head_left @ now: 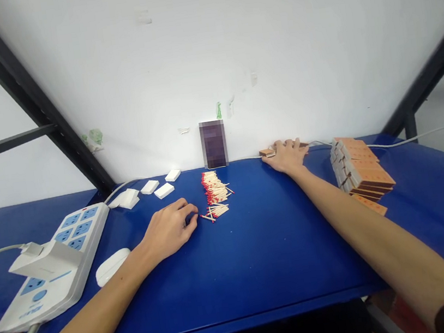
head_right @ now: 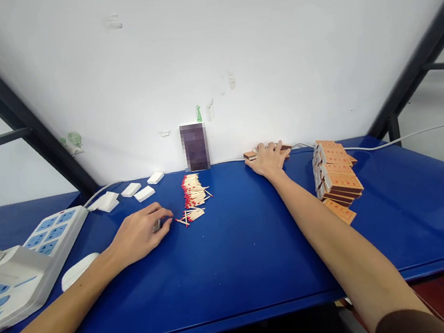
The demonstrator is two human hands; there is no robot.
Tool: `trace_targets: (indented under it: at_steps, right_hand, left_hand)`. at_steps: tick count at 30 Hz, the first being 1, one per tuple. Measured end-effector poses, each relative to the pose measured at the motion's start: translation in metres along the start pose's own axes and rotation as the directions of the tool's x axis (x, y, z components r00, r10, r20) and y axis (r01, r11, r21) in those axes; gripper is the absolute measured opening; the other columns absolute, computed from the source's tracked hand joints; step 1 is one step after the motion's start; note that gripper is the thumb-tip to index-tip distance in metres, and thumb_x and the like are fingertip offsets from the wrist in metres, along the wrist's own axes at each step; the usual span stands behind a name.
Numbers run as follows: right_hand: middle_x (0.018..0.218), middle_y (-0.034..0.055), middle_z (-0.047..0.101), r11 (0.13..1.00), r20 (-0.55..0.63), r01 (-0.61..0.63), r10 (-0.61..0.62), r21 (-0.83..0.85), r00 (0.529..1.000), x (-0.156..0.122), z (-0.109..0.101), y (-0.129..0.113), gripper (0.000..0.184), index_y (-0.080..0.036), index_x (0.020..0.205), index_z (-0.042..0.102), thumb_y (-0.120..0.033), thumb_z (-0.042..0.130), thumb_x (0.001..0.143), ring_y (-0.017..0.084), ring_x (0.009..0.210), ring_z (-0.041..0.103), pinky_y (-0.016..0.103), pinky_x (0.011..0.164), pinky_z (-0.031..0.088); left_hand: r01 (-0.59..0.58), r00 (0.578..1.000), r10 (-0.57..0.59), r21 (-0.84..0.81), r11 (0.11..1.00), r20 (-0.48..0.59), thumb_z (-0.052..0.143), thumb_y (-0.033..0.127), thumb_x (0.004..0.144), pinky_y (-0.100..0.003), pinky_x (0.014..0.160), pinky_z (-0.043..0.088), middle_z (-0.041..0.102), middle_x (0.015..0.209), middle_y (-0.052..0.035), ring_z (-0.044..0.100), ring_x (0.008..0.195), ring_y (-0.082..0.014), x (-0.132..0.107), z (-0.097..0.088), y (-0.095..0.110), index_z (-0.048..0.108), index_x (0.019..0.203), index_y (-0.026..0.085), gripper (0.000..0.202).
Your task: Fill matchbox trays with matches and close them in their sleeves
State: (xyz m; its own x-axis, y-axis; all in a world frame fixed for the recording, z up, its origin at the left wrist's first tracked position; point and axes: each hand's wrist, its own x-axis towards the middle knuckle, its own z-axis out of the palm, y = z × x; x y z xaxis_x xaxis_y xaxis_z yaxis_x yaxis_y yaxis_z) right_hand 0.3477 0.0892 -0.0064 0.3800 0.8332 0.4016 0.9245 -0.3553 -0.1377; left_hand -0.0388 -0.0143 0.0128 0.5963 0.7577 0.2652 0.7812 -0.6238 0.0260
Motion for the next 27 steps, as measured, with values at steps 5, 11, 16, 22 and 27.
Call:
trace_targets:
  at_steps: [5, 11, 16, 22, 27]
  right_hand:
    - [0.144, 0.0206, 0.044, 0.989, -0.069, -0.065, 0.074, 0.132, 0.995, 0.017, -0.014, -0.001, 0.066, -0.019, 0.132, 0.053, -0.066, 0.036, 0.088, 0.042, 0.142, 0.021, 0.070, 0.107, 0.015]
    - [0.141, 0.0232, 0.045, 0.898, 0.177, -0.362, 0.326, 0.248, 0.929, 0.028, -0.013, 0.005, 0.062, -0.016, 0.133, 0.052, -0.056, 0.038, 0.089, 0.041, 0.132, 0.039, 0.064, 0.104, 0.030]
    - [0.142, 0.0212, 0.045, 0.957, 0.161, -0.202, 0.170, 0.207, 0.972, 0.002, -0.010, -0.015, 0.059, -0.018, 0.133, 0.053, -0.057, 0.034, 0.092, 0.038, 0.134, 0.038, 0.063, 0.105, 0.030]
    - [0.139, 0.0245, 0.050, 0.995, 0.206, 0.096, -0.102, 0.037, 0.973, -0.035, -0.019, -0.037, 0.068, -0.017, 0.139, 0.048, -0.064, 0.026, 0.094, 0.043, 0.130, 0.042, 0.069, 0.103, 0.026]
    - [0.138, 0.0230, 0.052, 0.946, 0.098, 0.304, -0.294, -0.114, 0.951, -0.055, -0.021, -0.038, 0.058, -0.014, 0.131, 0.054, -0.055, 0.034, 0.095, 0.041, 0.133, 0.039, 0.063, 0.106, 0.027]
  left_hand:
    - [0.021, 1.000, -0.021, 0.009, 1.000, -0.012, 0.043, 0.036, 0.098, -0.028, 0.063, 0.042, 0.064, 0.095, -0.0020, 0.062, 0.075, -0.0167, 0.000, 0.000, 0.000, 0.068, 0.104, 0.024, 0.028]
    - [0.051, 0.995, -0.049, 0.018, 0.999, -0.093, 0.046, 0.038, 0.096, -0.035, 0.080, 0.048, 0.064, 0.096, -0.0056, 0.059, 0.091, -0.0224, 0.001, -0.002, -0.002, 0.071, 0.099, 0.021, 0.030]
    - [0.092, 0.993, -0.089, 0.042, 0.995, -0.078, 0.043, 0.047, 0.097, -0.045, 0.093, 0.046, 0.063, 0.109, -0.0099, 0.055, 0.104, -0.0278, 0.001, -0.001, -0.004, 0.071, 0.109, 0.020, 0.041]
    - [0.201, 0.978, -0.202, 0.034, 0.979, 0.041, 0.031, 0.051, 0.100, -0.047, 0.092, 0.049, 0.062, 0.110, -0.0100, 0.057, 0.108, -0.0299, 0.001, 0.000, -0.007, 0.067, 0.117, 0.020, 0.050]
    - [0.058, 0.993, -0.062, 0.039, 0.998, 0.102, 0.038, 0.055, 0.097, -0.042, 0.086, 0.051, 0.059, 0.118, -0.0111, 0.057, 0.104, -0.0283, -0.003, -0.010, 0.001, 0.062, 0.128, 0.022, 0.051]
